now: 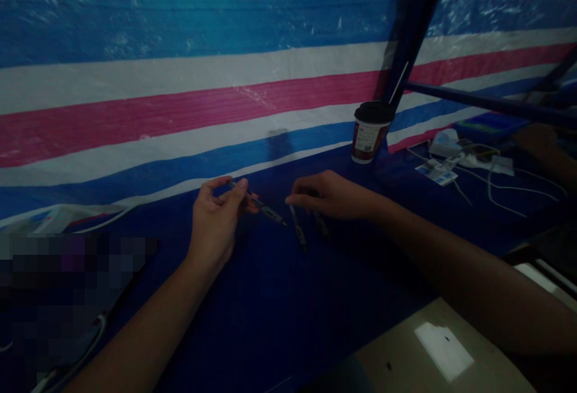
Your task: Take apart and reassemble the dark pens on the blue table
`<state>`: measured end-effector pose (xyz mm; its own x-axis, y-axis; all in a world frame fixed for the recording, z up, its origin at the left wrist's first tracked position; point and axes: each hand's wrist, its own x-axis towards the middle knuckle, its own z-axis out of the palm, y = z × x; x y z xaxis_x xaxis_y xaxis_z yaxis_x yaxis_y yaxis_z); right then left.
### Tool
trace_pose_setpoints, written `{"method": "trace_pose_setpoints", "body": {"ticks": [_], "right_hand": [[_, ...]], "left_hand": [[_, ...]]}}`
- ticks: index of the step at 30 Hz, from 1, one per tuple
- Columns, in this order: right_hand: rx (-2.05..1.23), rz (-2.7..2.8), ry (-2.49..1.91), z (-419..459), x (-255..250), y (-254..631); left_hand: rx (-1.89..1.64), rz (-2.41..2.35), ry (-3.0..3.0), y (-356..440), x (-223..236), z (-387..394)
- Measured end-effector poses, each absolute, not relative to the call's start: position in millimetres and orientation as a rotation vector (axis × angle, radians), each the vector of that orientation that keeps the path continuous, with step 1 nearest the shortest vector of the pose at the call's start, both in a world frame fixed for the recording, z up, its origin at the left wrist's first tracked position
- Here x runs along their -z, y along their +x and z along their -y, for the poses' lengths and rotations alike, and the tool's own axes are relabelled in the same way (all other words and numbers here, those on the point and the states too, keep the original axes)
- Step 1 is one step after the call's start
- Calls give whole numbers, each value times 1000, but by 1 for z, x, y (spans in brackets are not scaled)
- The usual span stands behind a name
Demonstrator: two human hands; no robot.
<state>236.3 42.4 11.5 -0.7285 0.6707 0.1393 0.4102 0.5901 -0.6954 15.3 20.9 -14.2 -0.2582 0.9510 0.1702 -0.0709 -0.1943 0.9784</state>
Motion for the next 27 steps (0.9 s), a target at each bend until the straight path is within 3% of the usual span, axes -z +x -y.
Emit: {"method": "trace_pose_setpoints", "body": {"ticks": [17, 27], "right_hand": [[-498, 2609, -1147, -42, -10, 238], [-423, 2704, -1182, -32, -16, 234]], "left_hand": [[-1417, -1488, 1138, 9, 19, -26], [-1351, -1575, 1367, 10, 26, -25]]}}
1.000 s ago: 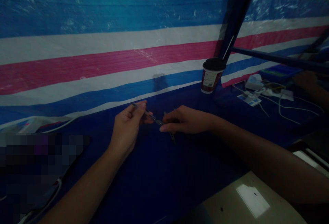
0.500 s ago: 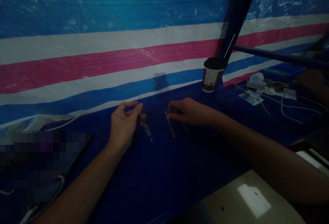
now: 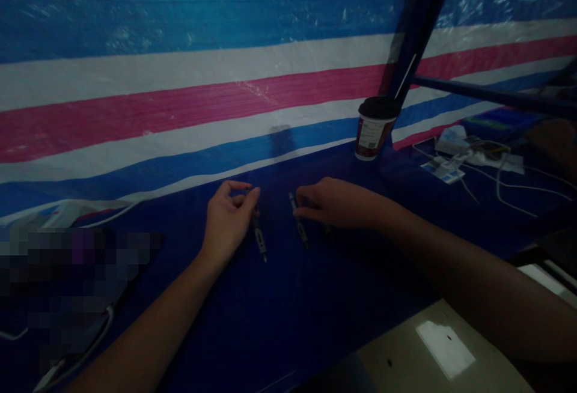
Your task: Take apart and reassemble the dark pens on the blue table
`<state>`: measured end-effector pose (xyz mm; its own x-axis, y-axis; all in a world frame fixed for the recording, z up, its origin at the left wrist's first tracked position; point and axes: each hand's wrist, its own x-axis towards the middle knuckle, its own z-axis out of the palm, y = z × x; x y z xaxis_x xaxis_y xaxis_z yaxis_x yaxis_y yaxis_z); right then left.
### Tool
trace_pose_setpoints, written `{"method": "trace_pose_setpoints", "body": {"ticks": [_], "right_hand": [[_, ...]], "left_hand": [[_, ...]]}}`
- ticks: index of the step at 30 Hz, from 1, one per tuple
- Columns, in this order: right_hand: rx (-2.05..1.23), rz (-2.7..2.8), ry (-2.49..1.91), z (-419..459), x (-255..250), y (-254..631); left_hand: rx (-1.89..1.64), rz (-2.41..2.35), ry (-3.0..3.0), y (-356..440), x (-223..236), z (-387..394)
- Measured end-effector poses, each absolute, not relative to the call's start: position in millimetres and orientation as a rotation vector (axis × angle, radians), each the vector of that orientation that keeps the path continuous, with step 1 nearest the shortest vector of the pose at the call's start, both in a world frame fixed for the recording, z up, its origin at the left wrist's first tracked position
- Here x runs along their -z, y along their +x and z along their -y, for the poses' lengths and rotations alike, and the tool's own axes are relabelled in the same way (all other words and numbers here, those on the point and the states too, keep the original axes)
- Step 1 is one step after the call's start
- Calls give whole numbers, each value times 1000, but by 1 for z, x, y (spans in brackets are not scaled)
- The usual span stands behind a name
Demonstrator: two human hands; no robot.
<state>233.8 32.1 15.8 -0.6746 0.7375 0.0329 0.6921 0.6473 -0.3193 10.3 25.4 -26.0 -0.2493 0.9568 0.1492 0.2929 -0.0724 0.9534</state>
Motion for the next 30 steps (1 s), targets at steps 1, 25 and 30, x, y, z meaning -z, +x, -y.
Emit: {"method": "trace_pose_setpoints", "body": {"ticks": [1, 25, 30], "right_hand": [[-412, 2715, -1182, -31, -16, 234], [-107, 2898, -1398, 3, -22, 220], [-189, 2938, -1418, 8, -24, 215]], "left_hand": [[-1338, -1575, 1390, 10, 26, -26], [-1229, -1600, 1523, 4, 27, -30], [-1263, -1607, 1493, 8, 25, -29]]}}
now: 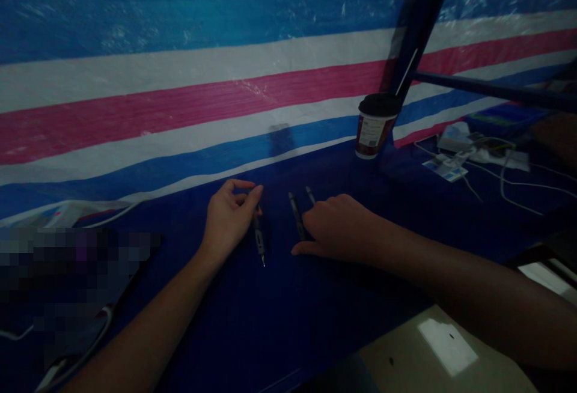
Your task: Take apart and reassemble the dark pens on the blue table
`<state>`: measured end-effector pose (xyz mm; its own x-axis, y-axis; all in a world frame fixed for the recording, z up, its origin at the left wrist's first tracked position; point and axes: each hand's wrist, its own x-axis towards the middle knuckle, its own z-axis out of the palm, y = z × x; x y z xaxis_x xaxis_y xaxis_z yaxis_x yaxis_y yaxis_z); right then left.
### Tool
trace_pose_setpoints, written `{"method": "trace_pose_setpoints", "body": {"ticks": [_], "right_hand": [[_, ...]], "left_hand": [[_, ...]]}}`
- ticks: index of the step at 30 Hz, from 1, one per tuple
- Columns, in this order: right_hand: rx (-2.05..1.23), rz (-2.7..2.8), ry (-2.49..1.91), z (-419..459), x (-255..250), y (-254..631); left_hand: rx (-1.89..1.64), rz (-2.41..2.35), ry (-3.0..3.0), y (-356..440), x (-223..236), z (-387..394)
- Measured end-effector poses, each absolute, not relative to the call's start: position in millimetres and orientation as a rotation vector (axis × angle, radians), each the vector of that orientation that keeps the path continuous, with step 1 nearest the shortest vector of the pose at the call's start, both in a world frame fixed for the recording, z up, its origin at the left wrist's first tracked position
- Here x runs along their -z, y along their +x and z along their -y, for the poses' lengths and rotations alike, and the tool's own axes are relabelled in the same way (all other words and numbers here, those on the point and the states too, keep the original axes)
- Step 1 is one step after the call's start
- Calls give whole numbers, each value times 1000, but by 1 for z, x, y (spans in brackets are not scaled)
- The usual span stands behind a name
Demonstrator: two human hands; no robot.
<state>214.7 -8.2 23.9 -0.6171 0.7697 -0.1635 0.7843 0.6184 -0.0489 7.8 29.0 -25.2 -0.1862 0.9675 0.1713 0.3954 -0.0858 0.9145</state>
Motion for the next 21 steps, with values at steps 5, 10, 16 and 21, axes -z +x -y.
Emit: {"method": "trace_pose_setpoints", "body": {"ticks": [5, 10, 16, 21], "right_hand": [[231, -2711, 1320, 9, -21, 212], [193, -2720, 1370, 7, -22, 212], [135, -2768, 1557, -13, -24, 226], [743, -2926, 1634, -35, -24, 236]], "left_hand": [[-1238, -1600, 1513, 8, 28, -30], [-1014, -1767, 1848, 4, 32, -31], [-625, -1926, 2200, 2, 31, -24], [-818, -1782, 2640, 0, 29, -24]]}}
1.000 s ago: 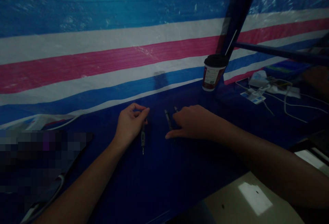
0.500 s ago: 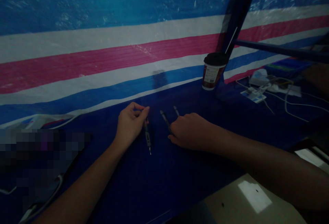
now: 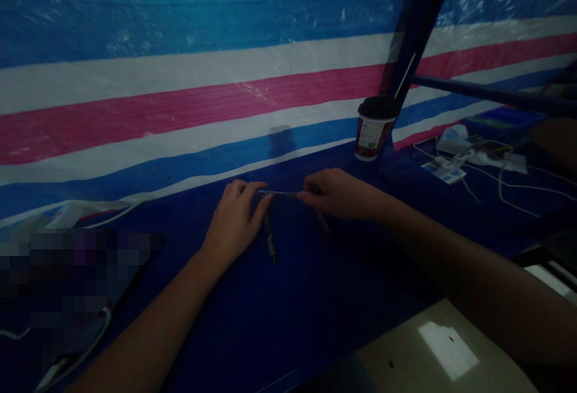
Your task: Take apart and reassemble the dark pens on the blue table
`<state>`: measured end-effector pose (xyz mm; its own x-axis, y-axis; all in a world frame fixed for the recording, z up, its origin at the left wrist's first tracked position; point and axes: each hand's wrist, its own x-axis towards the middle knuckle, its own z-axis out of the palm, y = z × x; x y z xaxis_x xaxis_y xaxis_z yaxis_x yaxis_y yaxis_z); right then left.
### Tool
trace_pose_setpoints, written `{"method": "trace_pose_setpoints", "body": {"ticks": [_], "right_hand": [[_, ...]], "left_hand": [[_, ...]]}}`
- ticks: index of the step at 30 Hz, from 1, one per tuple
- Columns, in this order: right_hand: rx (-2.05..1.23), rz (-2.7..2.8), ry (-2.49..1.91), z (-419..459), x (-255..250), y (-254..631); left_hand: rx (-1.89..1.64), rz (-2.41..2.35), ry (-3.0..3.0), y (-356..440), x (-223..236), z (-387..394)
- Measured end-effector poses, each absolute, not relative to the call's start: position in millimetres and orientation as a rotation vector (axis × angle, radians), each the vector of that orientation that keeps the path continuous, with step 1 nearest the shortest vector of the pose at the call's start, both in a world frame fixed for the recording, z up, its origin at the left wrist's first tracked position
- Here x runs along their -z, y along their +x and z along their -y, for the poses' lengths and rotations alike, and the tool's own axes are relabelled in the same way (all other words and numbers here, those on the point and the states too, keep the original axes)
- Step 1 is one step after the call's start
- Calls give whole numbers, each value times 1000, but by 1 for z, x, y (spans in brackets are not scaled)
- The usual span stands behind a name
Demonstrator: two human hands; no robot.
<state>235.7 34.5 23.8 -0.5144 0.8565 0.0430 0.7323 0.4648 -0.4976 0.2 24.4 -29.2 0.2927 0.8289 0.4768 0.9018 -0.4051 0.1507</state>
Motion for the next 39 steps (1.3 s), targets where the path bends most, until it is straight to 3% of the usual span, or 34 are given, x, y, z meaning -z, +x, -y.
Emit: {"method": "trace_pose_setpoints", "body": {"ticks": [4, 12, 23, 39], "right_hand": [[-1057, 2136, -1163, -42, -23, 237], [-1161, 2391, -1121, -42, -14, 236], [-666, 2761, -893, -51, -12, 244], [85, 2883, -1115, -37, -5, 228]], "left_hand": [[721, 1347, -2353, -1, 27, -25], [489, 1237, -2464, -7, 23, -25], [469, 1161, -2841, -16, 23, -27], [319, 1197, -2570, -9, 10, -18]]}}
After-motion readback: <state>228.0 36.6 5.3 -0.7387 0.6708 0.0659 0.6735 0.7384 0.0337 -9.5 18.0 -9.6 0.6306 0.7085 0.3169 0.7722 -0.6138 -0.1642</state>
